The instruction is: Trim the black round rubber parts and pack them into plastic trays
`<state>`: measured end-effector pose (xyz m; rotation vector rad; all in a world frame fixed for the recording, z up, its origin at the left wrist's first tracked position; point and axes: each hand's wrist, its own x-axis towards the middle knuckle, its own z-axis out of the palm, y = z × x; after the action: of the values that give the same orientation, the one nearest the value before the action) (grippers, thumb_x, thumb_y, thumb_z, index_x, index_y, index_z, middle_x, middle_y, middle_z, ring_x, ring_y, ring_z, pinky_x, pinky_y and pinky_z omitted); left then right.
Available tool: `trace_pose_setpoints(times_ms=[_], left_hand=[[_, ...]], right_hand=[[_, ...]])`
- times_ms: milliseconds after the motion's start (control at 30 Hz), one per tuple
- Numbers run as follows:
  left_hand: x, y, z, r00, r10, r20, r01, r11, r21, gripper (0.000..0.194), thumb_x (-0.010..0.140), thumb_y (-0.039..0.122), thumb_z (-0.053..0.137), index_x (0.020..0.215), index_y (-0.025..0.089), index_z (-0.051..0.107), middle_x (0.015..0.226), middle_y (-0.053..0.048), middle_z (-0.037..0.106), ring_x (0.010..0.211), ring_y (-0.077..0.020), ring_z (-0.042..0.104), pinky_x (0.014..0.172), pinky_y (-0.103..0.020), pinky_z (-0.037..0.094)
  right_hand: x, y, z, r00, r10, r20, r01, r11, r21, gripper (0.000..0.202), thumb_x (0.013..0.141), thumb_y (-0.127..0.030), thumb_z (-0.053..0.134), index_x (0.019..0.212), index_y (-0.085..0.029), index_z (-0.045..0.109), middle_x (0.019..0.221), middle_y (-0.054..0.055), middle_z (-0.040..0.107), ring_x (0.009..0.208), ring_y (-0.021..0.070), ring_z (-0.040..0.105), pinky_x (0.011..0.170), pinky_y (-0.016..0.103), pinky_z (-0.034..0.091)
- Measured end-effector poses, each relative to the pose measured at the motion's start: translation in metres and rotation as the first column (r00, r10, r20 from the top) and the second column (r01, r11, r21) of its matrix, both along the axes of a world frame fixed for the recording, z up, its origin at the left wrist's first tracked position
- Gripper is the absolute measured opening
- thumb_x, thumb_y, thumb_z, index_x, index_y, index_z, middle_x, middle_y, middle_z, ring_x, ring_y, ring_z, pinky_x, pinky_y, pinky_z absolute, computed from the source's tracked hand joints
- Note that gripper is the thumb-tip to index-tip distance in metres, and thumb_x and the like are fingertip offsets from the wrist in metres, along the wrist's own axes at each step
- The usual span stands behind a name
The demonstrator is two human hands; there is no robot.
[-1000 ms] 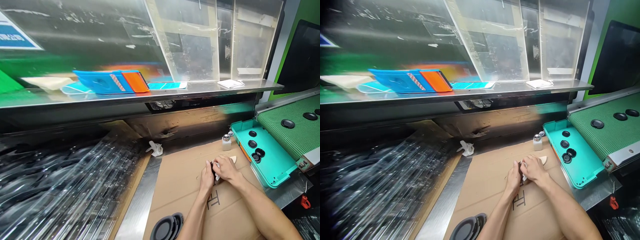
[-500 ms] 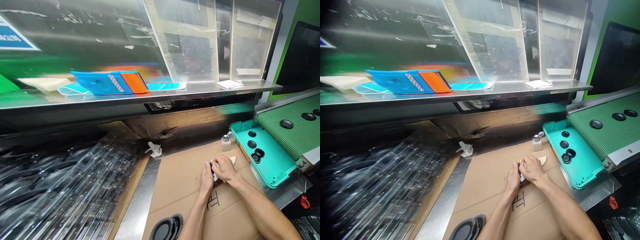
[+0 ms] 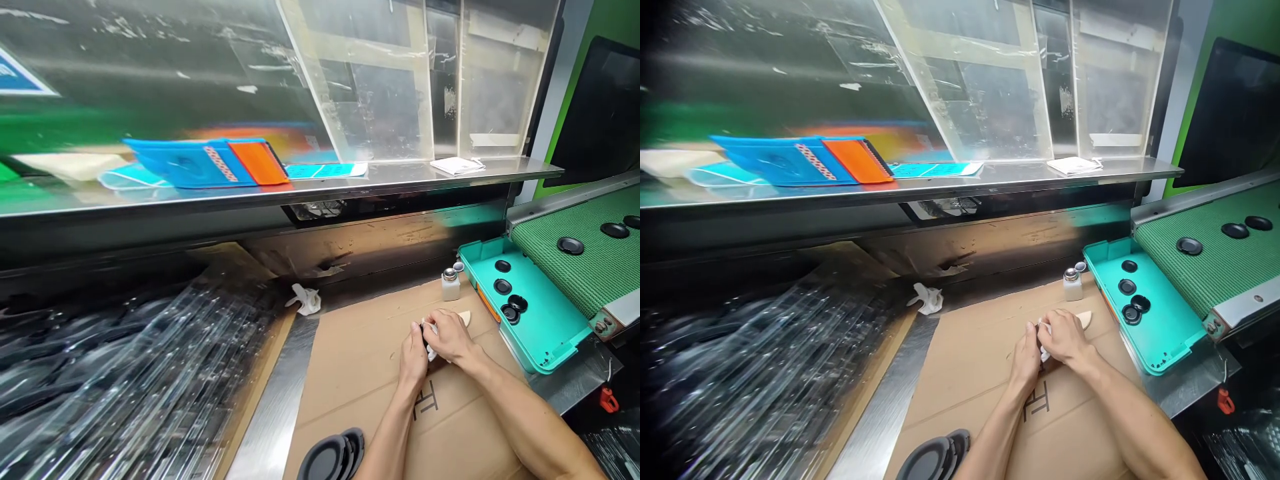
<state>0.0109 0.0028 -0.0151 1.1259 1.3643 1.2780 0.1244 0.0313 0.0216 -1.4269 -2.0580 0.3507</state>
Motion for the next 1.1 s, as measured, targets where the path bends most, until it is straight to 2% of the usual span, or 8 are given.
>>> trace_pose_setpoints(times_ms=[200,300,400,500,567,667,900,1100], left_hand=[[-0.001,0.002,-0.007,1.0,0.014,0.014,-0.014,1.0,-0.025,0.078,0.089,0.08,0.036,0.092,0.012,0.074,0.081,-0.01,0.072,0.072,-0.0204,0.061,0.062,-0.027,0.043],[-0.002,0.007,-0.006,0.972,0.048,0.231,-0.032,0.997,-0.071,0.07,0.087,0.075,0.049,0.09,0.01,0.073,0.082,-0.011,0.073,0.073,-0.0209,0.065,0.063,-0.027,0.048],[-0.005,0.011,0.002,0.833,0.118,0.541,-0.019,0.983,-0.185,0.052,0.097,0.056,0.05,0.097,0.007,0.071,0.089,-0.015,0.075,0.075,-0.0212,0.07,0.067,-0.03,0.056],[-0.008,0.013,0.011,0.699,0.156,0.698,0.03,0.969,-0.246,0.044,0.105,0.037,0.039,0.098,0.005,0.069,0.098,-0.02,0.074,0.081,-0.0214,0.073,0.076,-0.034,0.06],[-0.009,0.012,0.015,0.663,0.169,0.729,0.031,0.967,-0.253,0.04,0.105,0.031,0.039,0.097,0.005,0.069,0.101,-0.02,0.074,0.085,-0.0214,0.073,0.079,-0.036,0.062],[-0.008,0.01,0.014,0.666,0.183,0.723,-0.005,0.971,-0.241,0.032,0.103,0.026,0.046,0.096,0.006,0.07,0.1,-0.016,0.075,0.088,-0.0196,0.072,0.081,-0.037,0.062],[-0.005,0.009,0.005,0.712,0.173,0.681,-0.006,0.971,-0.24,0.03,0.1,0.029,0.053,0.092,0.006,0.07,0.09,-0.014,0.074,0.078,-0.0176,0.069,0.077,-0.036,0.063],[-0.011,0.01,0.005,0.682,0.212,0.699,-0.033,0.965,-0.261,0.033,0.102,0.025,0.046,0.09,0.006,0.07,0.088,-0.014,0.074,0.076,-0.0169,0.069,0.072,-0.033,0.063]], right_hand=[[-0.002,-0.001,-0.003,1.0,-0.026,0.011,0.026,1.0,-0.009,0.007,0.091,-0.018,0.061,0.085,-0.018,0.065,0.085,0.002,0.069,0.081,0.0162,0.06,0.072,0.025,0.035],[0.001,0.003,-0.006,0.999,-0.031,0.022,0.031,1.0,-0.006,0.007,0.091,-0.018,0.062,0.085,-0.019,0.065,0.085,0.002,0.068,0.082,0.0164,0.06,0.071,0.025,0.035],[0.011,0.009,-0.005,0.993,-0.122,-0.009,0.122,0.992,0.021,0.011,0.094,-0.018,0.058,0.086,-0.02,0.065,0.088,0.003,0.067,0.083,0.0168,0.06,0.072,0.025,0.036],[0.02,0.014,-0.004,0.984,-0.154,-0.085,0.157,0.987,0.04,0.014,0.098,-0.018,0.053,0.092,-0.019,0.067,0.091,0.004,0.067,0.084,0.0166,0.06,0.074,0.024,0.038],[0.02,0.014,-0.006,0.995,-0.047,-0.088,0.051,0.998,0.034,0.013,0.098,-0.018,0.055,0.096,-0.019,0.068,0.093,0.004,0.067,0.087,0.0167,0.06,0.078,0.024,0.04],[0.015,0.012,-0.012,0.994,0.107,0.006,-0.107,0.994,0.034,0.01,0.095,-0.015,0.06,0.097,-0.02,0.069,0.093,0.003,0.066,0.092,0.018,0.059,0.084,0.026,0.041],[0.013,0.01,-0.008,0.974,0.139,0.18,-0.151,0.987,0.058,0.015,0.099,-0.016,0.056,0.094,-0.02,0.07,0.092,0.004,0.062,0.094,0.0183,0.055,0.078,0.025,0.04],[0.014,0.003,0.001,0.913,0.285,0.293,-0.279,0.958,-0.063,0.013,0.095,-0.015,0.061,0.088,-0.019,0.071,0.092,0.004,0.065,0.089,0.0181,0.057,0.073,0.026,0.04]])
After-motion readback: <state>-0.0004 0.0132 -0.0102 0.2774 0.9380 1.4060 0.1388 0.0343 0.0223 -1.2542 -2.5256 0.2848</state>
